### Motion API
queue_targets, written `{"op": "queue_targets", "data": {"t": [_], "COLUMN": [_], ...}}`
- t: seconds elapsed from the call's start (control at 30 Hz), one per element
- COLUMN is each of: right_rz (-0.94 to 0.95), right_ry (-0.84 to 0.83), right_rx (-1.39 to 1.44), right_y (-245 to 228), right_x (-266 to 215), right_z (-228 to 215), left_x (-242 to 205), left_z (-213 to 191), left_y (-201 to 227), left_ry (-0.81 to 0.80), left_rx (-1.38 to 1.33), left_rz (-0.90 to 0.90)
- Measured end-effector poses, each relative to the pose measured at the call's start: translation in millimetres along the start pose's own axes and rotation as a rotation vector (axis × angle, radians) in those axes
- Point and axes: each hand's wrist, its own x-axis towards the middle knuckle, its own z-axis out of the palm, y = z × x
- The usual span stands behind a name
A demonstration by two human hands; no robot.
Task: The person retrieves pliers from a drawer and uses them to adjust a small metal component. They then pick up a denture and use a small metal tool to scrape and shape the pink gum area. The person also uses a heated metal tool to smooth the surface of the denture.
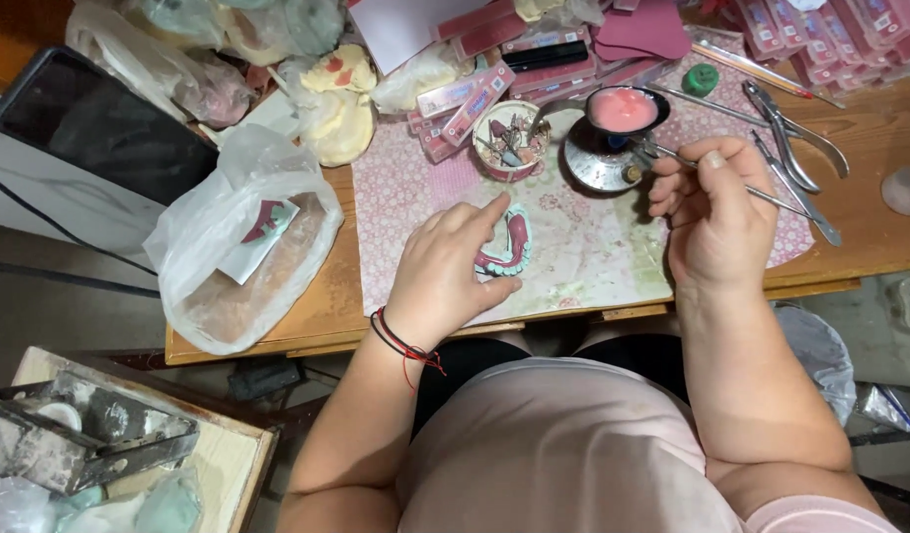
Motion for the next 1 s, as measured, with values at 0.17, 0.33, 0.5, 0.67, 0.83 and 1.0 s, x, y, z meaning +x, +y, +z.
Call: {"op": "queue_targets", "data": {"t": [0.17,0.33,0.5,0.67,0.83,1.0], "right_rz": [-0.018,-0.02,0.031,0.016,0.002,-0.003], "right_ry": [-0.004,-0.038,-0.016,-0.011,-0.003,-0.005], "right_rx": [0.009,-0.031,-0.059,-0.051,-0.03,-0.016], "right_y": [2.2,0.3,-5.4,-4.1,-2.9,-1.6], "right_x": [0.4,-2.9,-6.7,-5.8,-5.2,-4.6], "right_z": [-1.4,-1.1,2.7,1.2,0.9,-1.0], "left_x": [-0.5,-0.7,-1.1,-1.4,-1.5,-1.1], "left_z": [-0.3,1.2,2.2,2.2,2.3,1.5], "left_y": [-1.1,-3.8,-5.5,-5.3,-5.4,-4.3], "left_ry": [0.011,0.0,0.005,0.007,0.016,0.015], "left_rx": [-0.027,-0.01,-0.007,-0.003,-0.017,-0.016], "left_rz": [0.032,0.027,0.035,0.04,0.05,0.044]}}
